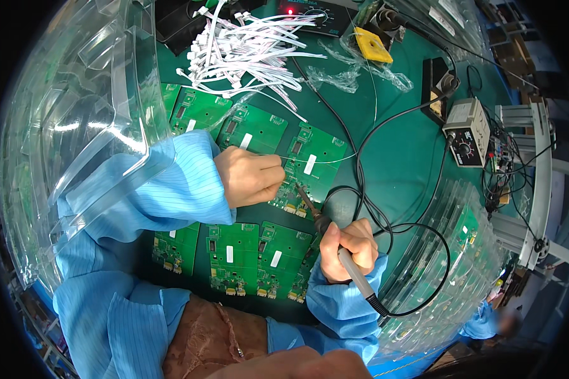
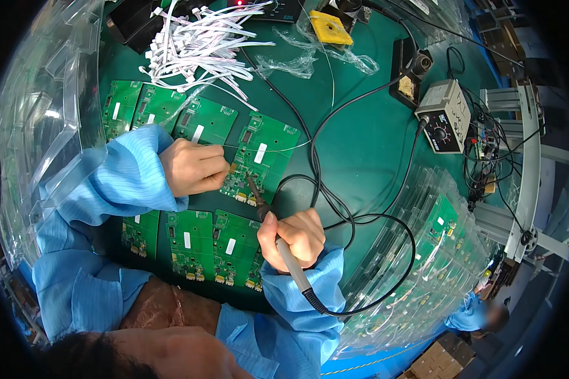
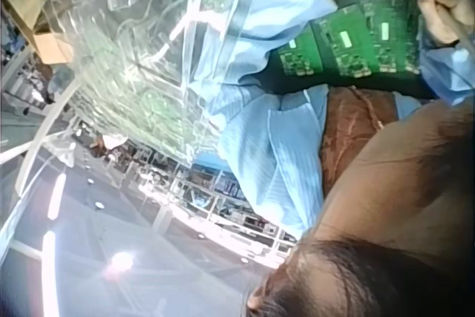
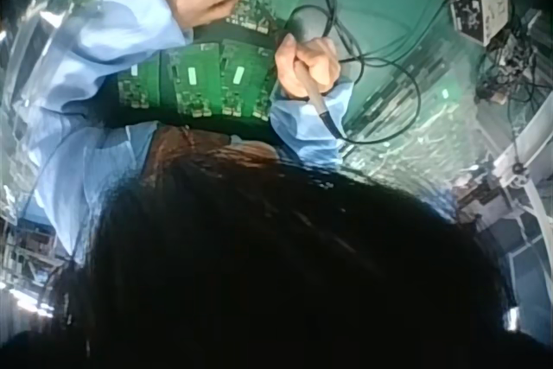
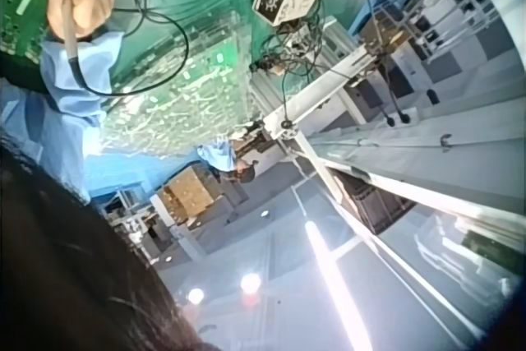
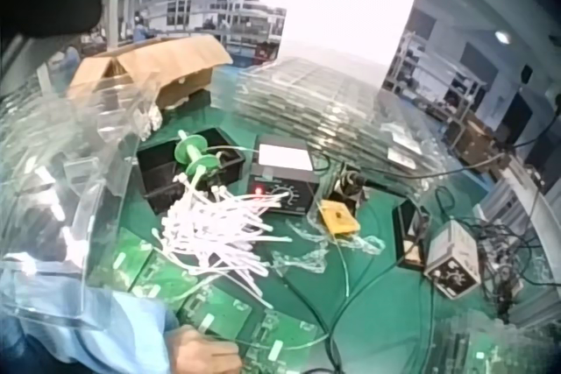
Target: Soldering electronic components onto multiple printed circuit boards at an assembly station.
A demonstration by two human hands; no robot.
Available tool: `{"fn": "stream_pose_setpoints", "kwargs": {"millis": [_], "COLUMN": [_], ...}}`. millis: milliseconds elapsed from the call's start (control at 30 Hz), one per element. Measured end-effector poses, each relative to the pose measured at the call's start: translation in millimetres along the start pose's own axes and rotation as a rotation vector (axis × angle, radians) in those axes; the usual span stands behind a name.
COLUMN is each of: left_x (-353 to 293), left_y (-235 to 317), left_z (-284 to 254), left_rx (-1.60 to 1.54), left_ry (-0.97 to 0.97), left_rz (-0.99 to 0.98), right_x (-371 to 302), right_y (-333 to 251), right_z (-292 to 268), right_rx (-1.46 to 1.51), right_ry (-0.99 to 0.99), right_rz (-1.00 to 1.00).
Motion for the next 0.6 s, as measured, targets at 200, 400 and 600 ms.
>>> {"fn": "stream_pose_setpoints", "kwargs": {"millis": [200, 400, 600], "left_x": [0.2, -1.3, 0.4], "left_y": [5.5, 5.4, 6.8], "left_z": [-2.4, 0.0, -0.4], "left_rx": [0.005, 0.011, 0.006], "left_ry": [0.007, 0.023, 0.004], "left_rz": [-0.001, 0.019, -0.003], "right_x": [0.2, 1.6, 2.5], "right_y": [-5.3, -5.8, -3.4], "right_z": [-6.8, -4.1, -5.0], "right_rx": [-0.004, -0.015, 0.003], "right_ry": [0.034, 0.006, -0.001], "right_rz": [0.014, -0.005, -0.002]}}
Point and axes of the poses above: each hand's wrist, its own x-axis towards the middle knuckle, its own z-axis out of the palm, y = z × x, the point moved 2 cm from there along x, towards the middle knuckle, and after that the axes turned 5 degrees about y, right-handed, at the moved point
